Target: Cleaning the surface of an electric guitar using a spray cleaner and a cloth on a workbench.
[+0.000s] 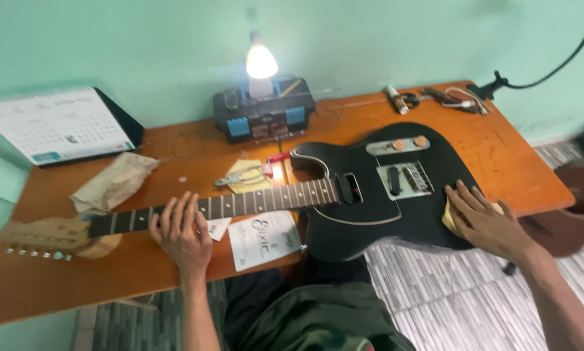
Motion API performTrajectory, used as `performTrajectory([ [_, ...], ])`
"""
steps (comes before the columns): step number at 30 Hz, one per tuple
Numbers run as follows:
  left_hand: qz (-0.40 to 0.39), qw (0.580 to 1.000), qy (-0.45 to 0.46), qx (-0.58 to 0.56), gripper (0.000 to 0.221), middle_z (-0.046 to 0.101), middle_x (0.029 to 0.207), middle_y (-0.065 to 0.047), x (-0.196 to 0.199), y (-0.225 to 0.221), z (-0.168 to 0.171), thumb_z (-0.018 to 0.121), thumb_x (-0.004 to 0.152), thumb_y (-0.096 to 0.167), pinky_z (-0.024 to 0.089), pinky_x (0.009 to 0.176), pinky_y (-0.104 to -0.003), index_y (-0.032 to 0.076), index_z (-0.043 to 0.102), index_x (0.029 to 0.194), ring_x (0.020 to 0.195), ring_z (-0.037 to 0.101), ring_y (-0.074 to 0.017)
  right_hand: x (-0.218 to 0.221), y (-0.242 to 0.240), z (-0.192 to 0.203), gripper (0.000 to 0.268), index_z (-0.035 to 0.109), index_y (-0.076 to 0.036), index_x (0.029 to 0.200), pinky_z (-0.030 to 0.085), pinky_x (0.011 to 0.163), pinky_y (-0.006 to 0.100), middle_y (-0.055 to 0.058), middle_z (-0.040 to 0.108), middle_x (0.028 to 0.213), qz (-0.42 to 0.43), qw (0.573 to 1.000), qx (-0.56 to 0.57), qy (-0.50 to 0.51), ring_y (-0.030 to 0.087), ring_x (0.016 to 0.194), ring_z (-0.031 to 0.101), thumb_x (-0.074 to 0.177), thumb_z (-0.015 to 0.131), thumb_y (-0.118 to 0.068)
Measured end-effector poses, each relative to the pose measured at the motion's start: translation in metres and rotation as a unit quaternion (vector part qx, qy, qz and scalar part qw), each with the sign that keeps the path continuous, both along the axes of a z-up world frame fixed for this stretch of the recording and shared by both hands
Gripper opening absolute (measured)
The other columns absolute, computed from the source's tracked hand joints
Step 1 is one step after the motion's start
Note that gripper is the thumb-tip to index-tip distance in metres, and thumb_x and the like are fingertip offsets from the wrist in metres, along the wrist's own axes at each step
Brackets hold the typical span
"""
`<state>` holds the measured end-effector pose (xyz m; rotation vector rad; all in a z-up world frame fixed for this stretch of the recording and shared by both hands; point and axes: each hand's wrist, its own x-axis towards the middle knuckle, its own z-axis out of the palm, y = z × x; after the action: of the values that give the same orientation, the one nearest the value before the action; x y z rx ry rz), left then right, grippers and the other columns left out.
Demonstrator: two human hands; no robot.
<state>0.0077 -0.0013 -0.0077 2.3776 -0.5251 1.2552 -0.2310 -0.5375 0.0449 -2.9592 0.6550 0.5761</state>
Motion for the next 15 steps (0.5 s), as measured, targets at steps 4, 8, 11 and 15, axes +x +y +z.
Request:
performTrajectory([
  [4, -0.007, 1.0, -0.006, -0.01, 0.038, 0.076, 0.129, -0.008, 0.002, -0.002, -0.001, 0.049, 0.109, 0.023, 0.026, 0.117, -0.046, 0.007, 0.079, 0.123, 0.126, 0.062, -0.0262, -0.02, 0.031, 0.049, 0.057, 0.053, -0.015, 0.142, 0.069, 0.083, 0.044, 0.002, 0.028, 0.173, -0.09, 0.964, 0.167, -0.189, 0.033, 0.107, 0.075, 0.088, 0.066, -0.026],
  [8, -0.016, 1.0, 0.002, -0.01, 0.04, 0.076, 0.13, -0.009, -0.001, -0.003, 0.0, 0.047, 0.11, 0.024, 0.027, 0.116, -0.047, 0.006, 0.079, 0.124, 0.128, 0.061, -0.0262, -0.021, -0.011, 0.008, 0.046, 0.064, -0.008, 0.132, 0.057, 0.095, 0.046, 0.017, 0.062, 0.135, 0.027, 0.945, 0.065, -0.321, 0.034, 0.116, 0.065, 0.087, 0.071, -0.011],
  [11, -0.013, 1.0, -0.008, -0.004, 0.04, 0.076, 0.129, -0.009, -0.005, -0.002, 0.001, 0.046, 0.111, 0.023, 0.027, 0.116, -0.047, 0.005, 0.08, 0.123, 0.127, 0.061, -0.0275, -0.006, -0.004, 0.025, 0.047, 0.064, -0.012, 0.14, 0.056, 0.093, 0.049, 0.021, 0.07, 0.123, -0.175, 0.944, 0.127, -0.247, 0.036, 0.116, 0.066, 0.094, 0.071, -0.02],
  [15, -0.014, 1.0, -0.008, -0.008, 0.041, 0.076, 0.13, -0.009, -0.003, -0.003, 0.003, 0.045, 0.11, 0.023, 0.027, 0.116, -0.047, 0.005, 0.08, 0.124, 0.128, 0.061, -0.0274, 0.005, -0.027, 0.018, 0.026, 0.068, -0.006, 0.124, 0.061, 0.084, 0.044, 0.023, 0.074, 0.113, -0.184, 0.962, 0.126, -0.157, 0.035, 0.102, 0.072, 0.101, 0.064, -0.017],
])
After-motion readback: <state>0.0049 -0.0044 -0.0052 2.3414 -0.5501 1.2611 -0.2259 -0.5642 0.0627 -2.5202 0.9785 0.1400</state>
